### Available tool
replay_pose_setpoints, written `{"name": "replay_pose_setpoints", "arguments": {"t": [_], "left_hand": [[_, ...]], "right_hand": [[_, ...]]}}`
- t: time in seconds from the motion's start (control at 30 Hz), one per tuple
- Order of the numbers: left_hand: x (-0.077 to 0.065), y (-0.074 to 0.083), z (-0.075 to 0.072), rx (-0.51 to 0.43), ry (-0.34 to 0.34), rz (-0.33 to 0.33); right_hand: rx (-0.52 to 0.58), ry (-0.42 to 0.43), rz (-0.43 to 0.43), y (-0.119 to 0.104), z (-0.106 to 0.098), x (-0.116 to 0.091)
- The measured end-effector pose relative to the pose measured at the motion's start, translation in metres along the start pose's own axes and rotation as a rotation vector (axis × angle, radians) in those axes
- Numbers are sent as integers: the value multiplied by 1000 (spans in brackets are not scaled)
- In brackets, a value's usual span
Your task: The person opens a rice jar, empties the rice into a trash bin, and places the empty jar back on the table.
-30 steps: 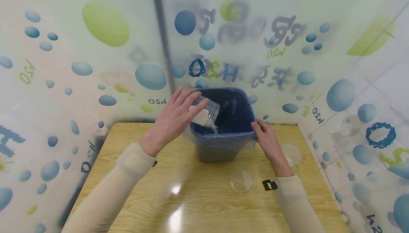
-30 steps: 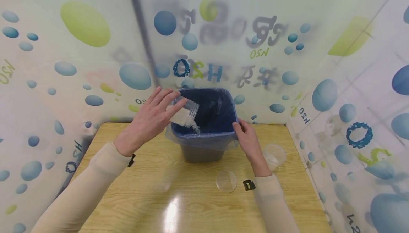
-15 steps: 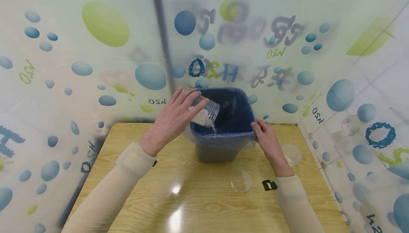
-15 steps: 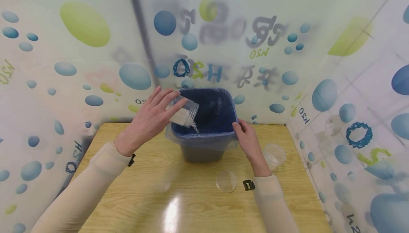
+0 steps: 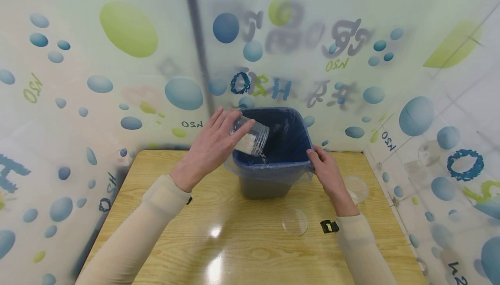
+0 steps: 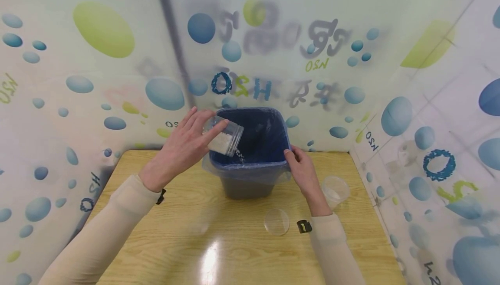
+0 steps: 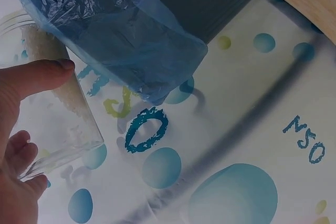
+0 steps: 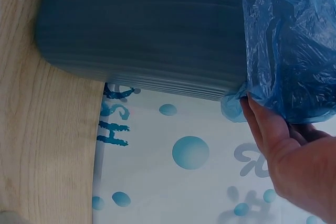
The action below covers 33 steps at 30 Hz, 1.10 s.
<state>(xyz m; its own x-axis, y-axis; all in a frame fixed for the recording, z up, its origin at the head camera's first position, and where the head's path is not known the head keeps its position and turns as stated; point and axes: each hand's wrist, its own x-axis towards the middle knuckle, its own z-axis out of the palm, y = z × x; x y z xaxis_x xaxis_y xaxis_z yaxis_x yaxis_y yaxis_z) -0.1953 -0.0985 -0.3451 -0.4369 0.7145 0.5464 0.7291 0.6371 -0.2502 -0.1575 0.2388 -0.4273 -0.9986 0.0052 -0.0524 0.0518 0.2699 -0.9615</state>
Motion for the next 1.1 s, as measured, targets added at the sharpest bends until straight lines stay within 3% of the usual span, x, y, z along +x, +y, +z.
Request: {"name": "replay_pose_setpoints", "arguments": {"t": [0.53,1.1], "left_hand": [[0,2,1,12,-30,-31],[1,9,-5,42,-19,-12]], "right_hand": [[-3,5,-8,3,0,2],[-13,5,-11,1,0,0]]}}
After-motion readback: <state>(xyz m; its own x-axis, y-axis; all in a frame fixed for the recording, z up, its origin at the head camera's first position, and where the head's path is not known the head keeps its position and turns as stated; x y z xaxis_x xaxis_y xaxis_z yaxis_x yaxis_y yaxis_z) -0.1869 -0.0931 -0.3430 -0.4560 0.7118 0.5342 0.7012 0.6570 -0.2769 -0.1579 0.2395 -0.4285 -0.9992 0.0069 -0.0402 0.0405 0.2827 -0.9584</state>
